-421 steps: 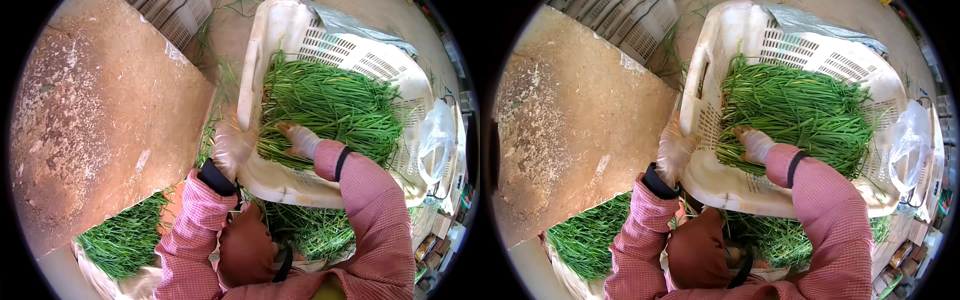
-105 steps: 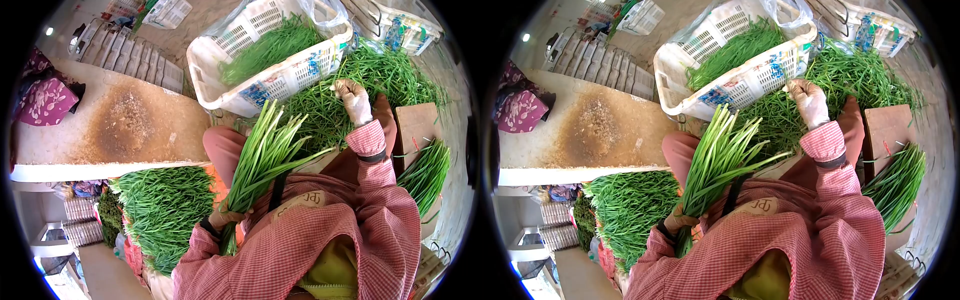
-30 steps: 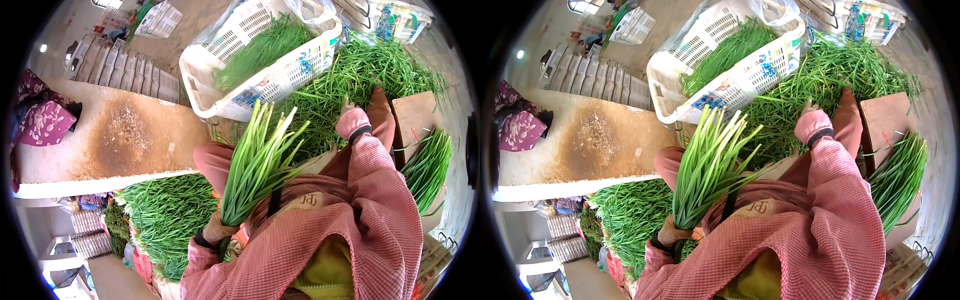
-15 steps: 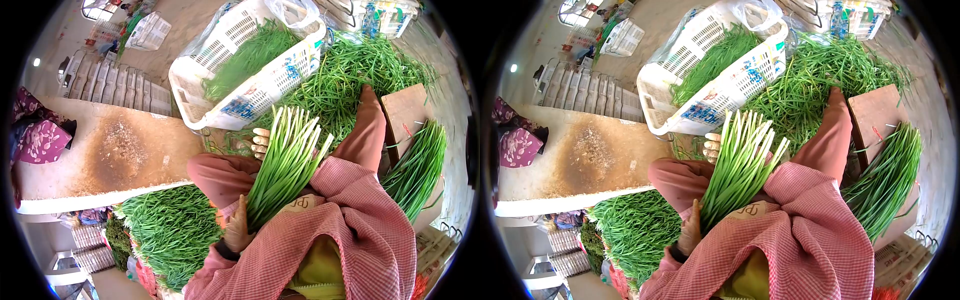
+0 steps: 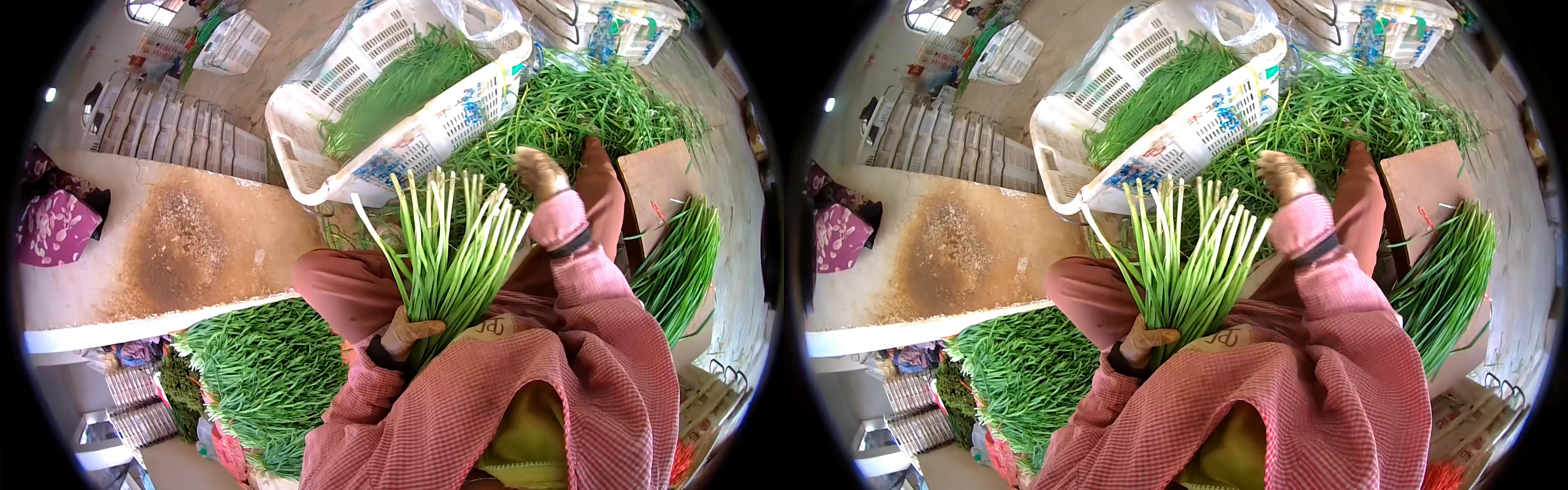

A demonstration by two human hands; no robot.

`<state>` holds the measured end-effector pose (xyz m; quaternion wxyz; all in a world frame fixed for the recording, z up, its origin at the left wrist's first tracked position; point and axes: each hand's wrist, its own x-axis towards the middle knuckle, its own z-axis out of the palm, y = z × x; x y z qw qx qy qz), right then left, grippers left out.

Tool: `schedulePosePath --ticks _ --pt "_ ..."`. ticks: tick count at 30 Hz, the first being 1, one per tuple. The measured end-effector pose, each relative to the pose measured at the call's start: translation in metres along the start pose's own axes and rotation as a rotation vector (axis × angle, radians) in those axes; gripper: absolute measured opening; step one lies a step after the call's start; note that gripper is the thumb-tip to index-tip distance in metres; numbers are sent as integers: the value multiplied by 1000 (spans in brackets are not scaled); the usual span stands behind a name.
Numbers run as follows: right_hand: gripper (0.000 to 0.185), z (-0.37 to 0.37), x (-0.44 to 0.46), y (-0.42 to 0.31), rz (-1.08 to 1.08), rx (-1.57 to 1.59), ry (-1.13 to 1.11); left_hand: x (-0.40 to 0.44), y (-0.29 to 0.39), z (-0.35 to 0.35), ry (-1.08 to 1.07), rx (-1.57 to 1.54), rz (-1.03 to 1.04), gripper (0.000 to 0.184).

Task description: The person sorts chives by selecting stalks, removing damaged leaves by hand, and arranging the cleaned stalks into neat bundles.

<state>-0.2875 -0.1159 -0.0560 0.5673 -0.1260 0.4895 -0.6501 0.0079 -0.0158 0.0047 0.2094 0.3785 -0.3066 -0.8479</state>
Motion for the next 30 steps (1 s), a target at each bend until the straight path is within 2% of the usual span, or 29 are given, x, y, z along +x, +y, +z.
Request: schedulePosePath --ticks 1,3,4,5,6,7,9,11,12,13,15,16,17,18,19,21,23,25,26,28,29,30 --pt "17 -16 -3 -3 -309 -48 27 -3 1 1 90 21 38 42" --pt "15 7 -51 -30 -318 -134 -119 -6 -6 5 150 -56 51 37" --pt "18 13 -66 -20 -262 -132 -247 -5 -10 4 163 -40 69 38" --pt "18 26 -88 -25 -319 -530 -457 -4 -13 5 172 -22 86 38" --pt "18 44 -105 -36 -116 -1041 -477 -4 -14 6 164 -17 80 38" --pt "18 50 -111 -24 -43 -1093 -513 -4 -14 8 174 -33 94 38" --pt "17 32 -95 19 -61 -615 -509 -5 -14 8 189 -44 119 37" --pt "17 21 -84 13 161 -306 -514 -12 -17 4 214 -61 146 36" --pt "19 16 -79 8 137 -5 -511 -14 -17 4 220 -60 146 36" --pt "19 5 -68 -8 121 -88 -499 -13 -18 5 220 -47 159 33" --pt "10 -26 -27 -22 115 55 -189 -10 -18 8 212 -37 177 31" --pt "10 -20 -22 -47 14 141 185 -9 -18 11 224 -69 186 31" --pt "23 -36 -8 -58 -176 -29 245 -9 -19 14 237 -100 196 31" --pt "32 -45 -2 -50 -400 -408 235 -8 -20 14 236 -101 199 31" --pt "41 -31 -10 -51 -623 -787 218 -6 -19 15 252 -90 186 31" --pt "63 28 -63 -50 -1091 -1479 18 -7 -21 16 272 -75 153 31" --pt "58 55 -81 -4 -1053 -1583 -398 -4 -22 17 216 -88 172 32" --pt "33 62 -82 24 -778 -1431 -614 -5 -21 18 244 -121 178 33" --pt "24 65 -72 33 -518 -998 -677 -7 -20 18 273 -154 180 34" --pt "9 56 -48 24 -385 -171 -901 -8 -23 14 297 -131 221 34" --pt "8 53 -44 2 -136 -29 -741 -9 -26 13 301 -104 242 34" --pt "11 62 -54 -28 -53 112 -479 -8 -24 17 282 -66 249 34"
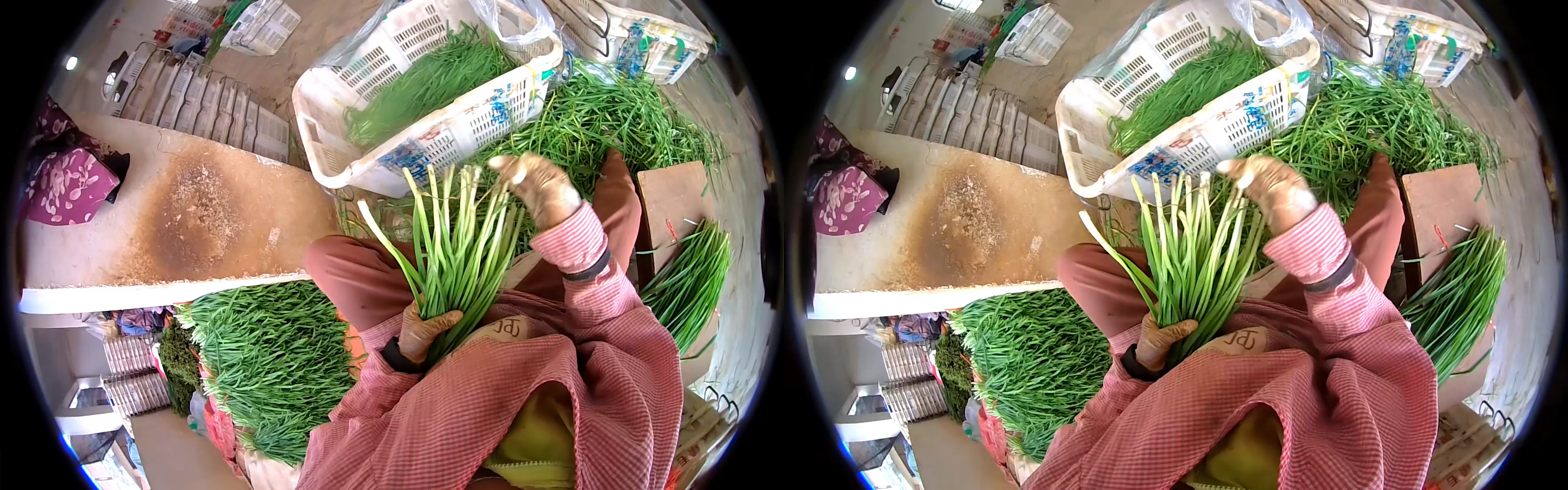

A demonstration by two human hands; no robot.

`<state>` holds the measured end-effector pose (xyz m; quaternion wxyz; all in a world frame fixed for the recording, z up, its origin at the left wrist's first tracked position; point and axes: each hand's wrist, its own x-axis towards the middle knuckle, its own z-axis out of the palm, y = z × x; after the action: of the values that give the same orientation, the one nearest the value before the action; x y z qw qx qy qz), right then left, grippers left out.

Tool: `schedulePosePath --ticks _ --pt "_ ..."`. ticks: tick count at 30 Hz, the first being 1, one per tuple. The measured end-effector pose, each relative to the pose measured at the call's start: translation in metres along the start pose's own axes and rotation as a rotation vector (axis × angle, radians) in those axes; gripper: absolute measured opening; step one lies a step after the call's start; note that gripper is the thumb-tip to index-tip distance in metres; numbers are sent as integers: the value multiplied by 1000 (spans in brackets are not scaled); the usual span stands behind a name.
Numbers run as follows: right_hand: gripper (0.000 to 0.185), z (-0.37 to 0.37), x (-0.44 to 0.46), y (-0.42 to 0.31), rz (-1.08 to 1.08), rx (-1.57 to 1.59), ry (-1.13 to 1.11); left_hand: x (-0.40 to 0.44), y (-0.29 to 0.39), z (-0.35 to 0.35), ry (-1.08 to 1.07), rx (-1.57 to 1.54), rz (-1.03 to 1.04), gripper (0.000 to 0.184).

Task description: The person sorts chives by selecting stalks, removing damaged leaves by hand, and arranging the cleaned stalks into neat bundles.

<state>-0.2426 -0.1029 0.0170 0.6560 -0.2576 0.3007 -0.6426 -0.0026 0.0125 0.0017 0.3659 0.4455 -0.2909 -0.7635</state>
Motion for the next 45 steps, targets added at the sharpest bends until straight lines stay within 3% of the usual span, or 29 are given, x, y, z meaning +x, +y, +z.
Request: schedulePosePath --ticks 3,5,7,8,10,12,14,15,17,18,19,21,22,23,24,26,27,28,30,33,35,37,38,39,40,41,42,43,45 --pt "21 14 -18 -52 -224 -80 179 6 -8 -1 13 -75 19 33" --pt "22 34 -32 -77 78 -414 -191 7 -6 3 43 -62 27 31" --pt "21 53 -36 -23 -29 -809 -177 6 -4 4 30 -28 -1 33" --pt "20 36 -29 15 -342 -1081 -226 7 -5 2 27 -28 1 33" --pt "19 35 -20 26 -672 -1339 -281 8 -9 -4 -35 -27 42 29" --pt "20 35 -16 12 540 -580 -412 7 -10 -12 -69 -179 -5 26" --pt "16 21 -6 -8 614 192 -322 7 -13 -18 -133 -290 -39 26" --pt "13 12 -2 -12 449 475 -226 7 -15 -20 -132 -293 -42 26" --pt "17 -1 16 -45 230 732 70 9 -13 -16 -116 -267 -66 26" --pt "18 -21 28 -58 32 708 -8 11 -14 -18 -120 -267 -68 26" --pt "34 -38 41 -67 -150 314 173 12 -17 -22 -91 -219 -46 25" --pt "61 -98 67 -42 -305 -1172 572 10 -20 -23 -61 -175 -22 25" --pt "78 -26 26 -55 -315 -1365 478 12 -20 -21 -16 -76 25 24" --pt "79 22 0 -54 -115 -1154 275 14 -19 -17 33 22 69 24" --pt "68 52 -19 -44 -94 -1242 59 12 -16 -15 27 72 95 22" --pt "35 52 -23 13 -360 -1418 -276 8 -18 -11 50 80 73 22" --pt "28 48 -18 33 -539 -1447 -383 10 -16 -9 66 88 76 22" --pt "28 50 -15 32 -544 -1445 -383 9 -12 -6 52 84 96 21" --pt "27 56 -7 26 695 -763 -322 9 -9 -11 53 29 44 24" --pt "23 43 -1 13 813 -412 -366 10 -1 -20 -42 -111 -123 30" --pt "20 32 3 -5 623 -295 -336 12 5 -24 -141 -154 -192 31" --pt "15 17 16 -35 353 202 -264 14 7 -24 -173 -155 -195 32" --pt "17 6 34 -52 236 625 -200 15 4 -25 -169 -160 -182 32" --pt "20 -17 50 -73 32 558 -70 16 -3 -25 -154 -160 -156 33" --pt "37 -52 68 -89 -104 121 -42 15 -4 -27 -148 -170 -144 33" --pt "63 -51 77 -96 -44 -245 122 16 -5 -29 -142 -182 -134 34" --pt "75 -51 80 -84 48 -595 245 16 -4 -32 -144 -191 -132 34" --pt "75 -55 81 -69 38 -594 251 18 -6 -34 -146 -195 -133 35" --pt "80 -72 86 -31 646 -694 -22 20 -6 -34 -161 -191 -136 36"
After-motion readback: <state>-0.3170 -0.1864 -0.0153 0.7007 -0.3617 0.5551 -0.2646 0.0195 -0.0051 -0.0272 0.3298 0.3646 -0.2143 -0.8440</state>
